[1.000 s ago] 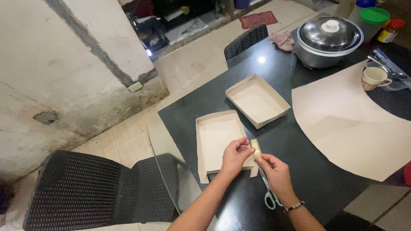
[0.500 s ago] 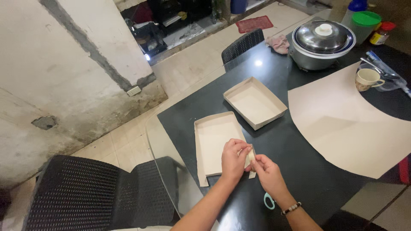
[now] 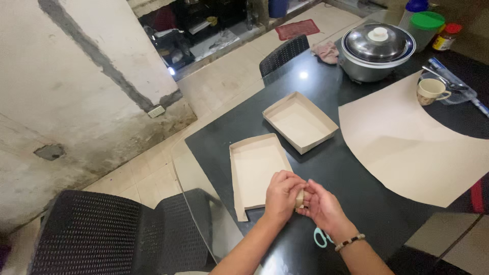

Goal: The person assembles a rectangular paper box by folding the edges and securing them with tape. They use scissors to cut pieces of tape and apply them to the corners and seams of the box. The person then places the lid on the box and secures it with additional tape.

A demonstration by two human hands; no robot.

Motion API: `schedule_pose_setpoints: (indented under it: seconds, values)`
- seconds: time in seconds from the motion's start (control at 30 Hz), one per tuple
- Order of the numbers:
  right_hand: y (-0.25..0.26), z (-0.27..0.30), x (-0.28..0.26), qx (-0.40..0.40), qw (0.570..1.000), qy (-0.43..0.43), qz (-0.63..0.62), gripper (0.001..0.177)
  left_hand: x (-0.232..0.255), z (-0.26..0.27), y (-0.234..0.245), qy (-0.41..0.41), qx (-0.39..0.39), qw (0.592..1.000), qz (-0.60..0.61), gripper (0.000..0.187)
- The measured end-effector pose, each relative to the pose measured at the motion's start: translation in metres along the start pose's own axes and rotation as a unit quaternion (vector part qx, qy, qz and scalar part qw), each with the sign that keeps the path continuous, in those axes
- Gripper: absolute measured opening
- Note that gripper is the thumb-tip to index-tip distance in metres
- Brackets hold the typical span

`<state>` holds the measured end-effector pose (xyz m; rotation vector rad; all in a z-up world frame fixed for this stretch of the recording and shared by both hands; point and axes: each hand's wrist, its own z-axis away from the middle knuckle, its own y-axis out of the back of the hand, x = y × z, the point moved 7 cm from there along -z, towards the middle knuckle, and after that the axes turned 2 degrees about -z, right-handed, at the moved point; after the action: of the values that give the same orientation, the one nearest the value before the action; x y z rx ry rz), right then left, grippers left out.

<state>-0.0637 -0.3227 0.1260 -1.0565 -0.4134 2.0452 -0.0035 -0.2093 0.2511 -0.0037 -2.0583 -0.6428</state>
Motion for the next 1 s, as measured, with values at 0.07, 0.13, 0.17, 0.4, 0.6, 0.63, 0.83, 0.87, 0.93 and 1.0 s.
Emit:
schedule_pose_setpoints:
  seconds: [0.07,0.13,0.17,0.4,0.6,0.63,0.83,0.87,0.93,1.0]
  values:
    - [0.004,-0.005,0.003,-0.002,1.0,-0.012,0.002,0.038,0.007,0.003,0.0,-0.04,-0.038,0.998,-0.004,0.017]
    - [0.009,-0.013,0.001,-0.014,1.0,-0.009,-0.002,0.036,0.018,0.007,0.001,-0.08,-0.03,0.996,-0.015,0.012]
    - [0.011,-0.017,0.001,-0.024,1.0,0.0,-0.007,0.033,0.024,0.008,0.001,-0.1,-0.027,0.994,-0.019,0.01]
    - [0.035,-0.025,0.007,0.08,0.994,-0.038,0.06,0.027,0.032,0.012,0.007,-0.161,-0.029,0.985,-0.055,0.011]
    - [0.043,-0.033,0.006,0.104,0.994,-0.029,0.022,0.021,0.035,0.023,0.007,-0.184,-0.046,0.981,-0.044,0.011]
    - [0.047,-0.037,0.007,0.108,0.993,-0.036,0.02,0.02,0.036,0.024,0.007,-0.186,-0.053,0.98,-0.047,0.012]
    - [0.057,-0.051,0.01,0.125,0.988,-0.079,0.05,0.025,0.032,0.026,0.003,-0.195,-0.074,0.978,-0.014,0.013]
    - [0.054,-0.05,0.005,0.116,0.988,-0.085,0.065,0.028,0.032,0.026,0.002,-0.2,-0.084,0.976,-0.003,0.012]
    - [0.047,-0.045,-0.003,0.112,0.985,-0.084,0.1,0.035,0.023,0.015,-0.003,-0.154,-0.104,0.981,0.05,0.008]
    - [0.047,-0.036,-0.01,0.126,0.98,-0.069,0.14,0.048,0.009,0.008,-0.009,-0.068,-0.119,0.984,0.112,0.011]
